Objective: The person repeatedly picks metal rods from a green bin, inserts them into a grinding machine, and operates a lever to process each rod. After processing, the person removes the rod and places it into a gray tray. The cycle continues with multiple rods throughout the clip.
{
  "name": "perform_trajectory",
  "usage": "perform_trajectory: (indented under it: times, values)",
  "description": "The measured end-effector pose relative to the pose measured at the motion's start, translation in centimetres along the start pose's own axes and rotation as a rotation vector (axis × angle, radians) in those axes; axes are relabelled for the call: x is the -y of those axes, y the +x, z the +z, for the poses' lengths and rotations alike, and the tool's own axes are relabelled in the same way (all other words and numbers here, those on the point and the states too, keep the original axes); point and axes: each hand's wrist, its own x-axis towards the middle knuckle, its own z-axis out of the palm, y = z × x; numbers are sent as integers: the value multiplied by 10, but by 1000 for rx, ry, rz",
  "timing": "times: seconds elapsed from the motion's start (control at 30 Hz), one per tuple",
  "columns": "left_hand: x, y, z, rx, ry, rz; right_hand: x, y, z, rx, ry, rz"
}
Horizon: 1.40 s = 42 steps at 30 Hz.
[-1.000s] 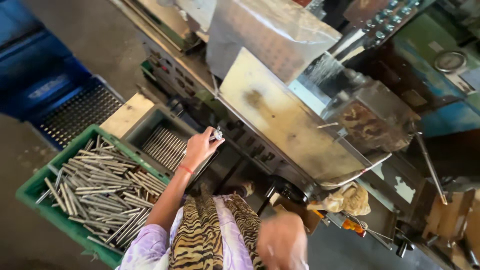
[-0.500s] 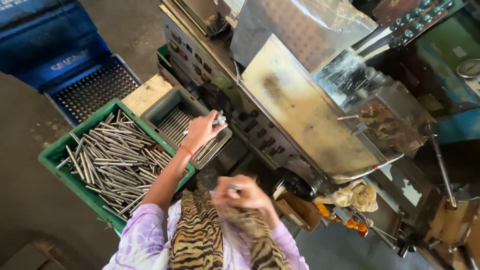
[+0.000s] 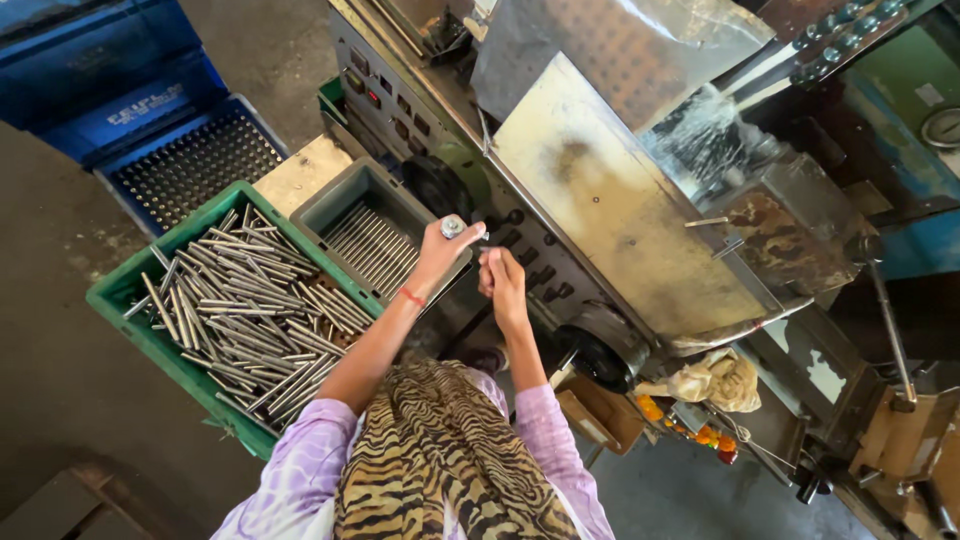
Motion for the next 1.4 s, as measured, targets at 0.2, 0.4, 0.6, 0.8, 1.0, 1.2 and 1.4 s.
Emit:
perform_trajectory:
  times: [0.2,0.4,0.6,0.8,1.0,1.2,1.4]
  values:
    - [-5,-10,5,-227,-182,-97,13,13,28,-14,256,-29]
    - [-36,-19,-17,-231,403,468,25,18,32,31,117,148]
    - [-48,-12,-20,-358,28,281,33,27,62,-6,164,121]
    - [-45,0,-16,-506,-245,91,19,35,96,-129,-9,-234]
    - [-12,-10,-34,-122,456,22,25,46,90,-317,146,-258]
    - [48,-32,-67,26,800,131,54,11,31,-477,275,-329]
    - [57,-49,-95,179,1175,103,32,-38,-9,-518,213,-346]
